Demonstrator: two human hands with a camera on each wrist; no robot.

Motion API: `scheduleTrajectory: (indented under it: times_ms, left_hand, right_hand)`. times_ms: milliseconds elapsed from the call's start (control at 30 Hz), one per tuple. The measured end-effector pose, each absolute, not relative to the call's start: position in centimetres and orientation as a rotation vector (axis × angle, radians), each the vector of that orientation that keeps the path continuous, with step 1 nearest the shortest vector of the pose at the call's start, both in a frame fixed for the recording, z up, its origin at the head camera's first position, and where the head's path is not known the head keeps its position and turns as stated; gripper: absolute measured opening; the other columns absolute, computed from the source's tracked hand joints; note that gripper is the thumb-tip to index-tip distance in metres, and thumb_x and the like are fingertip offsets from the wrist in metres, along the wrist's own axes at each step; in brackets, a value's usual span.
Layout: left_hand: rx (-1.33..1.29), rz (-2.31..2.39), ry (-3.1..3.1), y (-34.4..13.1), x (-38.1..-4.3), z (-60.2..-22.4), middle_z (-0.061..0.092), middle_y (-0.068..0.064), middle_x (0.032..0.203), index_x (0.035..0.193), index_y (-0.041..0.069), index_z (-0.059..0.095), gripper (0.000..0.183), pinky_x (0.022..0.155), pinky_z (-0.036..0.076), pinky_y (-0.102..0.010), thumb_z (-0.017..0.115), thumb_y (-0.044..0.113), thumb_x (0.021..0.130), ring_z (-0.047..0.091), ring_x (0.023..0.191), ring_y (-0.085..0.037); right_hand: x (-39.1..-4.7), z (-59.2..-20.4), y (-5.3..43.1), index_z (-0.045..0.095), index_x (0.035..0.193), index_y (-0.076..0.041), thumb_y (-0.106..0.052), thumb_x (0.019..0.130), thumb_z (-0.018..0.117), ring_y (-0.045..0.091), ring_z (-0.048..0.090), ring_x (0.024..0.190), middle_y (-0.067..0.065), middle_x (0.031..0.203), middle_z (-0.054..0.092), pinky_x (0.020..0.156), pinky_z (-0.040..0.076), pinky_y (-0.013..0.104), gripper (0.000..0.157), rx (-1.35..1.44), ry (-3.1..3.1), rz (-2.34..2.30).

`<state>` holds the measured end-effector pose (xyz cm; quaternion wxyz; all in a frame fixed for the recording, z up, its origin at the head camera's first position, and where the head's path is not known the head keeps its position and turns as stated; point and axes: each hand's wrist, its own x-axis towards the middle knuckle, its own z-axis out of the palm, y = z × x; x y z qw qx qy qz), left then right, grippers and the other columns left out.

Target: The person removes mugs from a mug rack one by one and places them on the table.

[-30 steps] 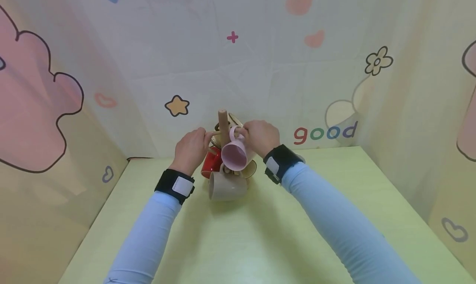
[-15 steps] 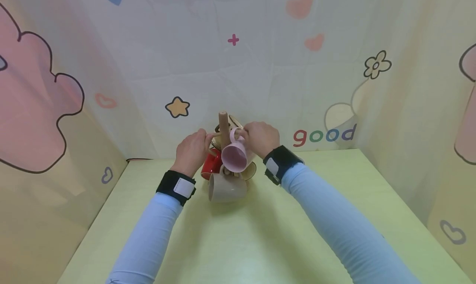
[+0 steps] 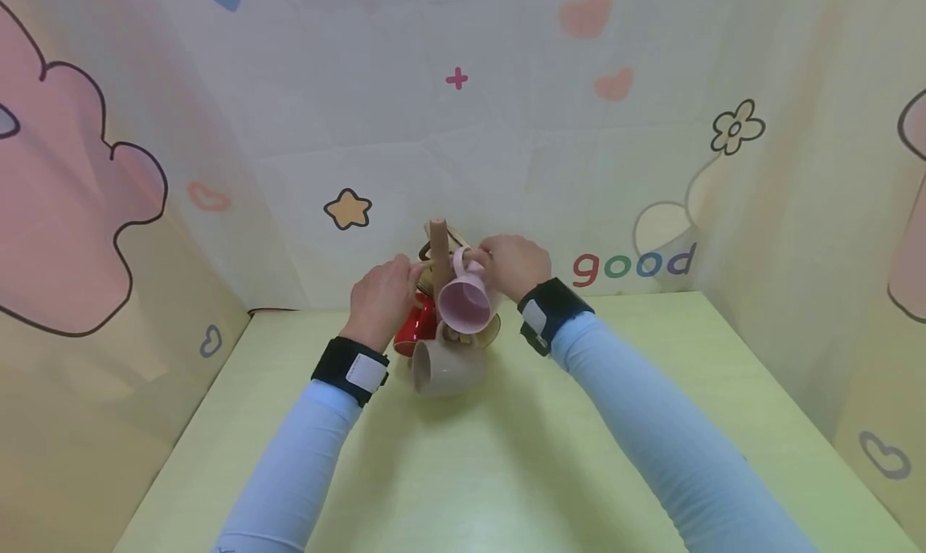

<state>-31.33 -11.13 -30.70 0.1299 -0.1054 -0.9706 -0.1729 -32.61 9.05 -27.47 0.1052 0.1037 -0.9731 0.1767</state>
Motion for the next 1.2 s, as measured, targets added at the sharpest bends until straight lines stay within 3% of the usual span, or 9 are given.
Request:
scheduleTrajectory:
  times_ms: [333, 633, 833, 1200]
  left_hand:
    - [-0.327, -0.496, -2.797, -10.6, -30.9, -30.9, 0.053, -0.01, 0.072, 0.096, 0.006, 0.053, 0.031, 0.051, 0.049, -0.031, 0.048, 0.034, 0.106, 0.056, 0.064, -0.023]
    - [-0.385, -0.456, -2.756, -9.5, -30.4, -31.0, 0.055, -0.009, 0.074, 0.102, 0.003, 0.062, 0.027, 0.059, 0.058, -0.036, 0.053, 0.029, 0.104, 0.059, 0.067, -0.023]
    - [-0.411, -0.46, -2.768, -9.1, -30.5, -31.2, 0.055, -0.008, 0.076, 0.107, 0.004, 0.062, 0.03, 0.057, 0.055, -0.032, 0.049, 0.031, 0.105, 0.057, 0.069, -0.023]
    - [-0.459, -0.444, -2.785, -10.4, -30.7, -31.4, 0.053, -0.006, 0.072, 0.1, 0.008, 0.056, 0.029, 0.051, 0.046, -0.03, 0.045, 0.035, 0.106, 0.054, 0.065, -0.021]
  right_hand:
    - [-32.9, -27.0, 9.3, 0.069, 0.124, -0.014, -0.038, 0.103, 0.052, 0.03, 0.065, 0.106, 0.009, 0.117, 0.07, 0.085, 0.053, 0.047, 0.036, 0.311, -2.907, 0.535]
    - [-33.5, -27.3, 9.9, 0.065, 0.131, -0.014, -0.034, 0.105, 0.049, 0.032, 0.063, 0.111, 0.01, 0.124, 0.067, 0.087, 0.053, 0.048, 0.037, 0.304, -2.925, 0.607]
    - [-34.4, -27.6, 10.3, 0.06, 0.137, -0.014, -0.038, 0.105, 0.045, 0.034, 0.057, 0.123, 0.011, 0.134, 0.062, 0.096, 0.048, 0.052, 0.043, 0.279, -2.945, 0.615]
    - [-34.2, -28.0, 10.2, 0.069, 0.125, -0.014, -0.041, 0.104, 0.049, 0.031, 0.066, 0.106, 0.01, 0.118, 0.07, 0.083, 0.055, 0.045, 0.04, 0.278, -2.878, 0.572]
